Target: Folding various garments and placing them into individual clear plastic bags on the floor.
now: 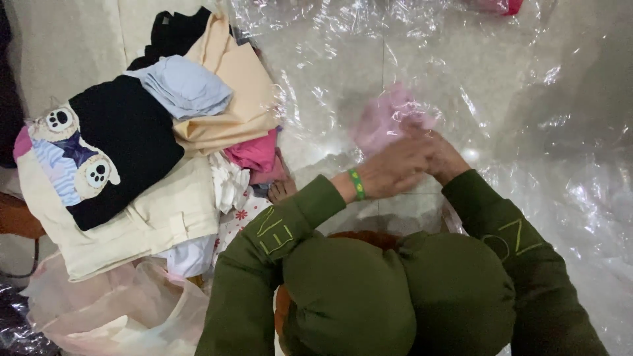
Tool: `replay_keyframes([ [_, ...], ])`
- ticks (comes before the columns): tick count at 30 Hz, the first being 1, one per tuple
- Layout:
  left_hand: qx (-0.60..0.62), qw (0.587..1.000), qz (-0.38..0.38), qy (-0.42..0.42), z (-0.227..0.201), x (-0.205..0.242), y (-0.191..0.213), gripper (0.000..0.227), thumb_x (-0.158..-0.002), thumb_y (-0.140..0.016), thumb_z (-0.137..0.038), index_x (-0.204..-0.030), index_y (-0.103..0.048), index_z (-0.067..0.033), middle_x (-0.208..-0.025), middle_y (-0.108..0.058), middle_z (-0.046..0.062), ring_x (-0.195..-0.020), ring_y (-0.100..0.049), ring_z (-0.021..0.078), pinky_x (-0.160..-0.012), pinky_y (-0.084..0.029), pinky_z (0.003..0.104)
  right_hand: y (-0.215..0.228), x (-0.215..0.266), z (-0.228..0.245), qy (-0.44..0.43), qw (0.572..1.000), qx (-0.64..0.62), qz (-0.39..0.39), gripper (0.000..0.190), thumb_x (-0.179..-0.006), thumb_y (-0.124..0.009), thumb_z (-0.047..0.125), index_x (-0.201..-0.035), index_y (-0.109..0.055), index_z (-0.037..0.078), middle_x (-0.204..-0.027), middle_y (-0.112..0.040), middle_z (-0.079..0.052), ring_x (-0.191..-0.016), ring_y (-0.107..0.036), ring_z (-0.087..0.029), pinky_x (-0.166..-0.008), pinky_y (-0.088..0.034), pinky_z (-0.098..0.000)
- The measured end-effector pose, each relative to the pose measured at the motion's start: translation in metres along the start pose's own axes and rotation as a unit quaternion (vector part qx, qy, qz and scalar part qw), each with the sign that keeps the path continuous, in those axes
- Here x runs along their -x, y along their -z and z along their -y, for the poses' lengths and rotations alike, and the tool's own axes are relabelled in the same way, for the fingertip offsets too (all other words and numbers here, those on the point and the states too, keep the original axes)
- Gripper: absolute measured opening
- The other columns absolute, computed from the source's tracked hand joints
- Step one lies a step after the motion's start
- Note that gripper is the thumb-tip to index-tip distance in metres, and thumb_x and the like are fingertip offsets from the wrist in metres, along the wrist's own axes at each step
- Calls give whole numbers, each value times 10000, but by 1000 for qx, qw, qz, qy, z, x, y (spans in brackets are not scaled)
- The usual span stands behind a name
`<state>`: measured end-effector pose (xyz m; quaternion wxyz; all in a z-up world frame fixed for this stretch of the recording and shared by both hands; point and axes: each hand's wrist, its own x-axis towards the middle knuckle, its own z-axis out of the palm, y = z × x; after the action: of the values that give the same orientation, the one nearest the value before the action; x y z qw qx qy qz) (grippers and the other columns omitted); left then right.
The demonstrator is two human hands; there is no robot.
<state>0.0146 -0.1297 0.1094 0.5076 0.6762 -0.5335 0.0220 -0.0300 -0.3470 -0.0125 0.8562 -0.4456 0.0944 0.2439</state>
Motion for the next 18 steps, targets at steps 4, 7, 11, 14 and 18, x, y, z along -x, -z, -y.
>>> replay_keyframes([
  [4, 132, 991, 21, -22, -36, -26, 27, 191, -1070, -502, -241, -998, -566, -76, -1455, -560, 109, -1341, -540, 357, -1141, -400, 516, -44, -45, 29, -94, 988, 31, -116, 401, -1057, -491, 218, -1408, -555, 36, -1280, -616, -45, -999, -581, -88, -880, -493, -204],
  [7, 70, 997, 33, -19, -34, -24, 37, 178, -1058, -518, -231, -944, -546, -97, -1346, -615, 74, -1298, -572, 314, -1147, -372, 494, -95, -48, 85, 35, 941, 320, -104, 494, -1040, -535, 284, -1450, -477, 14, -1407, -563, -102, -1221, -547, -184, -1082, -403, -282],
  [11, -138, 982, 103, 72, 1, 28, 15, 190, -973, -525, -345, -1116, -585, -235, -1538, -502, -72, -1426, -478, 221, -1114, -357, 486, -47, -7, 6, 21, 994, -101, -33, 576, -1051, -557, 172, -1594, -375, 117, -1054, -589, -105, -668, -611, -76, -531, -606, -276],
  [14, -87, 973, 75, 198, -7, 31, 38, 452, -886, -635, -706, -937, -622, -257, -1370, -615, -5, -1262, -603, 252, -995, -391, 466, -130, 65, 76, -140, 971, 139, -137, 378, -968, -624, 60, -1303, -632, -116, -1106, -695, -351, -936, -734, -422, -823, -594, -545],
  [18, -17, 892, -92, 442, 58, 126, 23, 204, -999, -635, -246, -1158, -663, -121, -1219, -662, 110, -1242, -614, 327, -1108, -434, 405, -78, 114, 127, -254, 906, 319, -112, 309, -926, -727, 138, -1108, -777, -107, -978, -788, -323, -809, -781, -410, -715, -619, -530],
])
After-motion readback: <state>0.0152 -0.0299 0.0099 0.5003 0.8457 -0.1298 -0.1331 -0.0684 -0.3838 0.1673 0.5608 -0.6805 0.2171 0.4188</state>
